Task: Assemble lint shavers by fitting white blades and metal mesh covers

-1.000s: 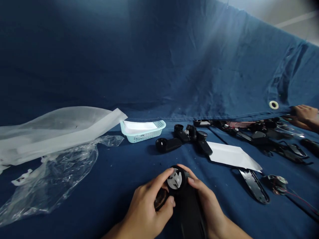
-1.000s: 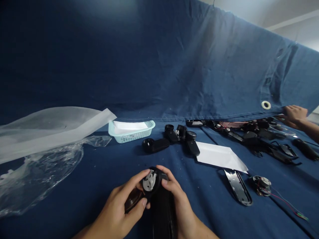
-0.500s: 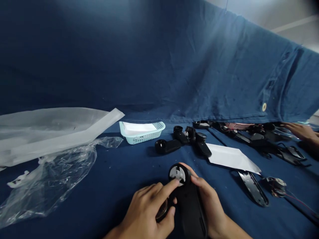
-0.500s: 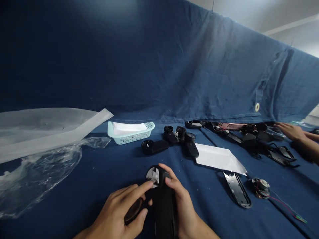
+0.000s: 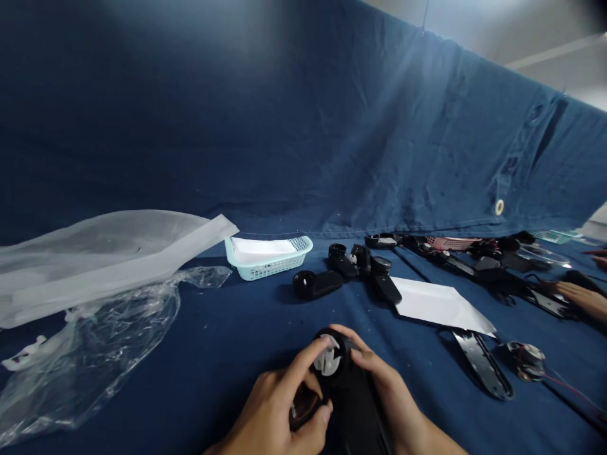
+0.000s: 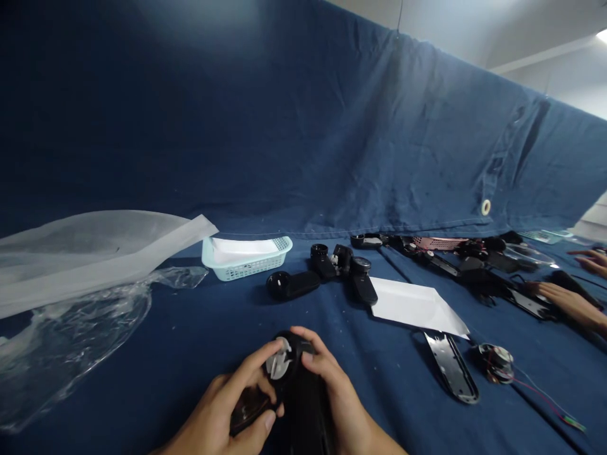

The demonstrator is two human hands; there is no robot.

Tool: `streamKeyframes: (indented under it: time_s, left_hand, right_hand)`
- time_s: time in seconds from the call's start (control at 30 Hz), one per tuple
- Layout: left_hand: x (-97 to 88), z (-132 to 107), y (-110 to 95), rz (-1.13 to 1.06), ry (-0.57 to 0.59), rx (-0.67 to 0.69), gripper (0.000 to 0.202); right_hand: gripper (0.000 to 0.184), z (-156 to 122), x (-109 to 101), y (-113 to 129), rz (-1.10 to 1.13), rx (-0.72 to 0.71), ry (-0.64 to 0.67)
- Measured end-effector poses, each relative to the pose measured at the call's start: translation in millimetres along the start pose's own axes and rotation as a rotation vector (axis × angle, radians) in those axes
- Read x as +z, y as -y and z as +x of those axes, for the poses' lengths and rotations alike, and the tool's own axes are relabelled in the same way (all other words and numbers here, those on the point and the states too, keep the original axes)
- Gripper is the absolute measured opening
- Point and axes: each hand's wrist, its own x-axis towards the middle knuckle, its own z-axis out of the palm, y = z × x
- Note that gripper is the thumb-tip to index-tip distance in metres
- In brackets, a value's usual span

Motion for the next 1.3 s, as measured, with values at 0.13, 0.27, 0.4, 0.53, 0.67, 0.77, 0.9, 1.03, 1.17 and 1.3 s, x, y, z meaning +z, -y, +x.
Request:
streamKeyframes:
  time_s: [0.13, 0.27, 0.4, 0.53, 0.67, 0.77, 0.9, 1.03, 1.17, 1.3]
  left_hand:
    - [-1.3, 1, -1, 0.029, 0.005, 0.039, 0.076]
    - [-1.1, 0, -2, 0.054, -0.031, 0.084, 0.073]
    - [0.5, -1, 0, 0.085, -0.056, 0.102, 0.068]
    - [0.4, -1, 2, 0.134, -0.047, 0.109, 0.067]
    - [-1.6, 1, 2, 0.180, -0.012, 0.079, 0.063]
    - [-1.6, 1, 3, 0.177, -0.005, 0.048, 0.063]
    - [-0.5, -1, 6, 0.138, -0.017, 0.024, 0.068]
    - [-2.5, 0, 2, 0.032, 0.002, 0.021, 0.074]
    - [-5.9, 2, -6, -0.058, 0.028, -0.023, 0.068]
    - [-5.1, 1, -8, -0.058, 0.021, -0.038, 0.061]
  right_hand:
    - [0.039, 11, -15, 0, -0.030, -0.033, 0.061]
    - [0.045, 10, -19, 1, -0.057, -0.024, 0.087]
    - [0.048, 5, -17, 1, -0.082, -0.029, 0.060]
    - [0.051, 6, -19, 5, -0.078, -0.043, 0.039]
    - [0.048, 7, -20, 10, -0.064, -0.046, 0.033]
    - [0.046, 6, -20, 10, -0.074, -0.038, 0.039]
    - [0.045, 7, -19, 7, -0.096, -0.048, 0.042]
    - [0.042, 8, -19, 5, -0.115, -0.051, 0.027]
    - [0.044, 7, -17, 3, -0.130, -0.043, 0.014]
    - [0.045, 6, -16, 3, -0.136, -0.044, 0.007]
